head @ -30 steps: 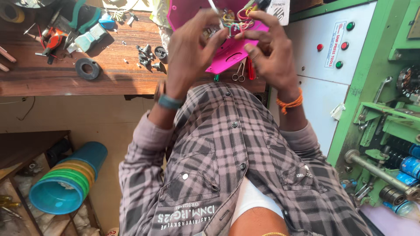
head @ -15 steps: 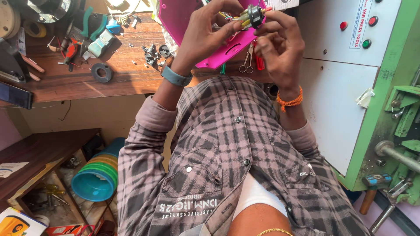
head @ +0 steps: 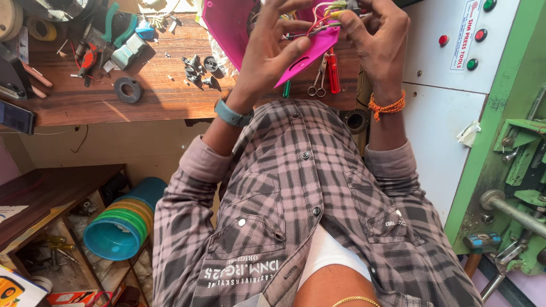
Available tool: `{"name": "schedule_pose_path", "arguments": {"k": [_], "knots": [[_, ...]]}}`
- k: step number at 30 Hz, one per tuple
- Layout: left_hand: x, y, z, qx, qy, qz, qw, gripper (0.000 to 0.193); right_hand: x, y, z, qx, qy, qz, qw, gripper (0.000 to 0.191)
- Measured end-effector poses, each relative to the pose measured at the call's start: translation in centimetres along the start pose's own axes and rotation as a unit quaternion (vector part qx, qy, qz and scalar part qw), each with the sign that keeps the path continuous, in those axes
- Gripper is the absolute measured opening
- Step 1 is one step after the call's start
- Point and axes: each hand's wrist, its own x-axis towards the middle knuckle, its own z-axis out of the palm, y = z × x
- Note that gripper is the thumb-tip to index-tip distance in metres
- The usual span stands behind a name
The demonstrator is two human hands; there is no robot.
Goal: The person repairs a pink plastic appliance housing at a workbench. They unscrew parts with a red screwdriver, handle internal wires and a motor assembly, fit a black switch component into the housing, and pick up pliers near the end.
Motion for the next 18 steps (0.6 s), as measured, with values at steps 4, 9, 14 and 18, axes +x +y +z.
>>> {"name": "schedule_pose_path", "arguments": {"k": [4,9,14,18], "knots": [[-1.6,1.2,0.7,0.035,0.06,-0.036,0.997,0.038,-0.3,1.2,0.4,0.16,0.045,0.078,0.983,0.05],[-1.6,1.6,2.7,0.104,-0.011,-0.194,0.975,0.035,0.4,1.6,0.3,0.254,0.01,0.102,0.962,0.047],[-1.8,1.9,4.9,0.338,-0.068,-0.038,0.938,0.028,1.1,0.2,0.3,0.184,-0.023,0.035,0.982,0.07],[-1.8,2.6,4.4,0.367,-0.065,-0.074,0.925,0.023,1.2,-1.0,0.7,0.23,-0.014,0.062,0.971,0.075]]}}
